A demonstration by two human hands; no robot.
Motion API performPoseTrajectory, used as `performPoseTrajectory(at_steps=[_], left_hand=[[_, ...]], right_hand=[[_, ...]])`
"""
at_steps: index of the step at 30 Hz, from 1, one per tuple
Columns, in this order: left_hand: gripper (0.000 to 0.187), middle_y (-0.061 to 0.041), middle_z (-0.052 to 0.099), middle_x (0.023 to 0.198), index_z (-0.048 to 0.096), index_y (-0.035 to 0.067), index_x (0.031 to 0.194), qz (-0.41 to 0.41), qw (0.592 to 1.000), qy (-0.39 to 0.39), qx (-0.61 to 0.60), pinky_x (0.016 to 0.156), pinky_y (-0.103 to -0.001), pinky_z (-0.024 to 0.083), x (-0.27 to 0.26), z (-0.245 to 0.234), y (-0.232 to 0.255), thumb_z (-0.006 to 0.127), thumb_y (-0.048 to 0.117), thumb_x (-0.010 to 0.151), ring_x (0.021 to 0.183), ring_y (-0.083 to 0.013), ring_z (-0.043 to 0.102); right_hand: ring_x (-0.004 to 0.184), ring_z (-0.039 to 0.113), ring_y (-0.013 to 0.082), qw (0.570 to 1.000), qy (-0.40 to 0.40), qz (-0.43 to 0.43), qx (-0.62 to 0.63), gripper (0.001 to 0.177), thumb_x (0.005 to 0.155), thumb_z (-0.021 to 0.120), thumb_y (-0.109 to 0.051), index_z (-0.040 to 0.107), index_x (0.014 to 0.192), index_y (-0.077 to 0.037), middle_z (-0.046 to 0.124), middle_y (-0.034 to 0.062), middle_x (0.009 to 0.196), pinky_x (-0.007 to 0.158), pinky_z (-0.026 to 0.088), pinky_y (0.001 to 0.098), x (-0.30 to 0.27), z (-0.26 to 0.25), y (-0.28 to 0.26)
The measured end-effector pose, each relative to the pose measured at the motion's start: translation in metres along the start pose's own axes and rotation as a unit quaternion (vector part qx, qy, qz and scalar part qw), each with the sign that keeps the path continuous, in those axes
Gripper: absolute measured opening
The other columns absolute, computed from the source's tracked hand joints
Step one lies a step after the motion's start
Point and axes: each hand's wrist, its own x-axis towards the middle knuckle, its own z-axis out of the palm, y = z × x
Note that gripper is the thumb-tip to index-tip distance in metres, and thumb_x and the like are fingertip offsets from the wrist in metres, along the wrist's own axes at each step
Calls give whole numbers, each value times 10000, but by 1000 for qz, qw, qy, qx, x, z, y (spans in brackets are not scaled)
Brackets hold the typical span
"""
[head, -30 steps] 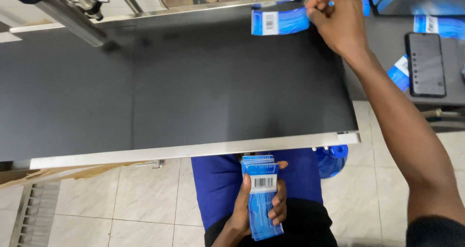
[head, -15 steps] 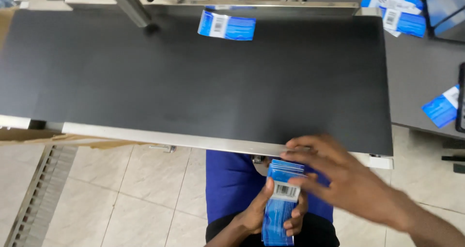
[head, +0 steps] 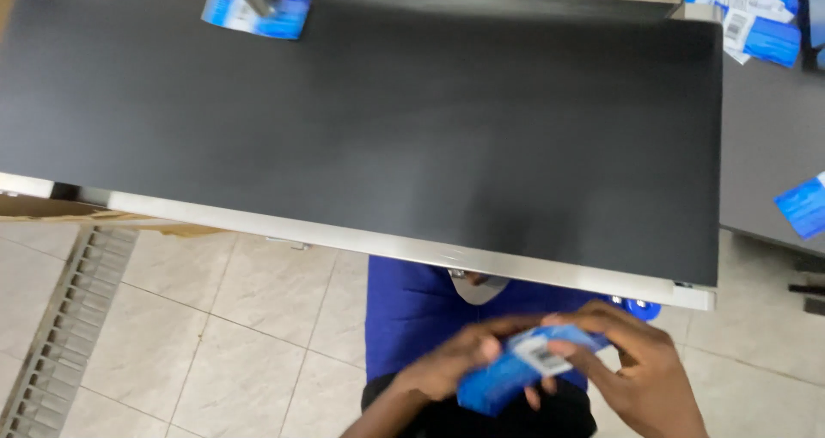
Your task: Picking individual blue labels from a stack and placing them onto a moving conveyor belt.
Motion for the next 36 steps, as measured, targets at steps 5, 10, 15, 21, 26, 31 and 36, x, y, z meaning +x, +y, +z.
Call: performPoseTrajectory(at_steps=[5,10,15,21,26,31,36], left_hand=[[818,-155,593,1497,532,68,1539,91,976,163,109,1098,-402,547,-6,14,20,777,583,952,1287,-287,656],[417,-80,731,1158,605,73,1351,112,931,318,140,967,-340,596,1,9,-16,715,320,1032,1086,-189,724],[288,-59,671,1033,642,79,1236,153,900,396,101,861,-314,523,12,15,-32,657,299,1051,945,-151,636],[306,-96,635,1043,610,78,1297,107,909,403,22,877,-343,479,19,-7,-67,641,145,1000,952,-204,602],[370,-79,668,1149,626,109,1329,64,929,338,138,987,-321,463,40,-41,-88,642,107,959,1071,-191,625],[228,-58,678,1137,634,86,1294,99,918,261,281,1004,-283,512,79,-69,-113,661,103,1068,1086,-139,657],[193,-131,752,1188,692,36,1273,120,878,218,408,1150,-481,486,109,-88,-134,581,27,1116,1255,-314,707]], right_hand=[[577,319,72,975,209,25,77,269,878,857,-226,852,1097,-70,691,0,890,523,254,214,-9,21,9],[592,385,68,969,210,21,127,289,919,816,-267,784,1123,-65,719,1,870,514,297,204,-12,24,35],[884,724,208,940,87,114,310,397,945,753,-290,650,1266,-81,732,103,1033,763,577,318,-21,35,59],[1031,769,197,930,9,174,322,412,1040,559,-374,619,1384,-154,741,101,1218,876,626,328,-24,47,56],[1095,792,207,937,7,207,280,473,1005,566,-469,664,1362,-174,779,85,1211,945,619,324,-18,42,109],[1097,698,161,970,93,151,166,496,985,622,-515,783,1279,-148,731,27,1224,938,485,282,-20,30,176],[1228,671,314,962,196,-22,189,214,1105,618,-155,754,1181,-7,720,173,1180,1113,462,477,-20,47,227]])
